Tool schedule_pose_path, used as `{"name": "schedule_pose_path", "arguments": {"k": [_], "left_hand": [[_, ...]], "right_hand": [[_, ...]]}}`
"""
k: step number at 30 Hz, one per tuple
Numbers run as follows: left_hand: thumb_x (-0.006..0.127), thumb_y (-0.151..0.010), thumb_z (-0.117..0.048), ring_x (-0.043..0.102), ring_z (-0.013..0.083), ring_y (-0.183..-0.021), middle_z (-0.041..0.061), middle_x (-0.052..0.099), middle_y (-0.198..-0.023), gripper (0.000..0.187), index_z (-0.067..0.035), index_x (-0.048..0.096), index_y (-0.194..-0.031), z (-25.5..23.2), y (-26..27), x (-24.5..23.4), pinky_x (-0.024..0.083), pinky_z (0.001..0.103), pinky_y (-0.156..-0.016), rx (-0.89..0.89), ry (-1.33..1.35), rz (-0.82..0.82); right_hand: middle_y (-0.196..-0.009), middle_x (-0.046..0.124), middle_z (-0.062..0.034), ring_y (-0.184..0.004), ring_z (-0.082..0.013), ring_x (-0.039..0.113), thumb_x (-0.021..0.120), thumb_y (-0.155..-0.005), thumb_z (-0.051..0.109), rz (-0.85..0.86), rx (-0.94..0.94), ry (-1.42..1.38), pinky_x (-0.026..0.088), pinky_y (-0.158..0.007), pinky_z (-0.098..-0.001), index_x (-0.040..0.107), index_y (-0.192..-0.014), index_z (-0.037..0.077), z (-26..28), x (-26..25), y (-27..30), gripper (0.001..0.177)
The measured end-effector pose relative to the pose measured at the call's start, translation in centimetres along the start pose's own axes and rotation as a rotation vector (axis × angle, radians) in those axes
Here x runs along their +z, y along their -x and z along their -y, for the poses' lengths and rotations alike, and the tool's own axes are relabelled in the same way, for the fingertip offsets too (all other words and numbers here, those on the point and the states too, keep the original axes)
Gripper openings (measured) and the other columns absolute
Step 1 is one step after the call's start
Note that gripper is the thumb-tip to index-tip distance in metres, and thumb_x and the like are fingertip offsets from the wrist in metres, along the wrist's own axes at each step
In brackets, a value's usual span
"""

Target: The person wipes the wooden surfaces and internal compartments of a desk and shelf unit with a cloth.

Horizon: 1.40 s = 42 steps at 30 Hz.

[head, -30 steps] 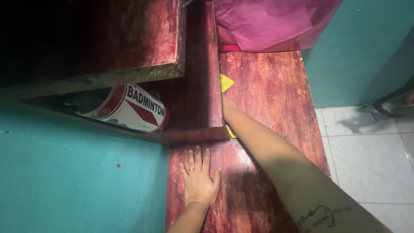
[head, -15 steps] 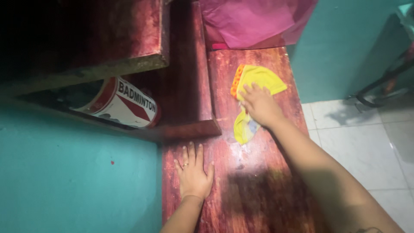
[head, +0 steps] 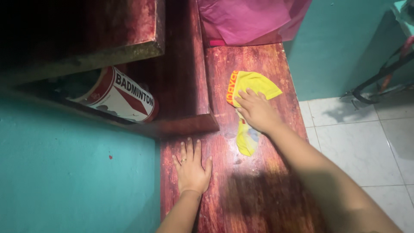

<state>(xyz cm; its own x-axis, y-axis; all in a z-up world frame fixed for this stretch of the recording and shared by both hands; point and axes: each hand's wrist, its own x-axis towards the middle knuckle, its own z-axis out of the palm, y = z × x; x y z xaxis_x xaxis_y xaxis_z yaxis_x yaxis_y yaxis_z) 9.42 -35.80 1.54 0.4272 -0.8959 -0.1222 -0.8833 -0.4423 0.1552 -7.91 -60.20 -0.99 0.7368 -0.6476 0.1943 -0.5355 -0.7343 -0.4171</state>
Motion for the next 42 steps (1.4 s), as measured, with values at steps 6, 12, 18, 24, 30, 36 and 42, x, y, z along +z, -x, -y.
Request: {"name": "schedule_pose_path", "arguments": {"k": [6,12,18,24,30,36,42], "left_hand": [[0.052,-0.093,-0.05,0.015,0.031,-0.154,0.01,0.022,-0.166,0.072,-0.018,0.035,-0.155,0.1,0.0,0.0,0.01,0.062,-0.12,0.01,-0.002,-0.021],[0.051,-0.093,-0.051,0.014,0.0311,-0.154,0.01,0.021,-0.166,0.073,-0.018,0.034,-0.156,0.0,0.2,0.2,0.01,0.063,-0.119,0.003,-0.015,-0.005],[0.051,-0.093,-0.051,0.012,0.0303,-0.154,0.009,0.019,-0.167,0.073,-0.019,0.032,-0.156,0.0,0.3,0.2,0.009,0.063,-0.12,-0.001,-0.02,0.009],[0.05,-0.094,-0.05,0.013,0.0323,-0.154,0.011,0.021,-0.167,0.072,-0.018,0.034,-0.156,0.3,0.5,0.4,0.011,0.066,-0.119,0.028,-0.016,-0.028],[0.051,-0.095,-0.049,0.016,0.0354,-0.154,0.014,0.022,-0.166,0.073,-0.014,0.035,-0.156,0.2,0.1,0.2,0.013,0.068,-0.116,0.049,-0.014,-0.005],[0.056,-0.091,-0.058,0.02,0.037,-0.151,0.016,0.027,-0.163,0.079,-0.012,0.039,-0.153,0.0,-0.3,0.2,0.015,0.066,-0.118,0.065,-0.04,-0.056],[0.058,-0.087,-0.058,0.02,0.0349,-0.152,0.012,0.029,-0.163,0.08,-0.014,0.041,-0.152,0.0,0.0,1.1,0.015,0.064,-0.119,0.023,-0.011,-0.075]], "right_hand": [[-0.152,0.049,-0.0168,-0.143,-0.0399,0.041,0.055,-0.096,0.024,0.047,-0.105,0.037,0.033,-0.116,-0.0572,0.053,-0.146,0.006,3.1,2.9,3.3,0.053],[-0.152,0.049,-0.0158,-0.14,-0.0403,0.041,0.058,-0.093,0.027,0.138,-0.321,-0.077,0.032,-0.109,-0.0616,0.055,-0.141,0.008,7.7,1.9,12.0,0.051],[-0.154,0.046,-0.0165,-0.143,-0.0395,0.039,0.053,-0.098,0.027,0.109,-0.03,0.044,0.032,-0.113,-0.0589,0.052,-0.146,0.008,4.6,1.0,6.9,0.051],[-0.154,0.047,-0.0151,-0.144,-0.0393,0.038,0.052,-0.099,0.029,-0.017,0.107,0.034,0.029,-0.115,-0.0614,0.054,-0.143,0.009,4.8,1.1,3.3,0.049],[-0.155,0.045,-0.0158,-0.146,-0.039,0.036,0.054,-0.095,0.024,0.069,-0.007,0.015,0.027,-0.115,-0.0604,0.054,-0.144,0.01,7.1,0.8,11.3,0.051],[-0.148,0.051,-0.0159,-0.14,-0.0384,0.04,0.056,-0.093,0.025,0.116,-0.029,-0.017,0.029,-0.111,-0.0581,0.056,-0.14,0.01,5.8,-1.9,18.6,0.049],[-0.097,0.072,-0.0145,-0.095,-0.031,0.068,0.052,-0.11,0.022,-0.073,0.521,-0.079,0.053,-0.088,-0.042,0.07,-0.107,0.005,1.3,-3.4,14.2,0.025]]}}
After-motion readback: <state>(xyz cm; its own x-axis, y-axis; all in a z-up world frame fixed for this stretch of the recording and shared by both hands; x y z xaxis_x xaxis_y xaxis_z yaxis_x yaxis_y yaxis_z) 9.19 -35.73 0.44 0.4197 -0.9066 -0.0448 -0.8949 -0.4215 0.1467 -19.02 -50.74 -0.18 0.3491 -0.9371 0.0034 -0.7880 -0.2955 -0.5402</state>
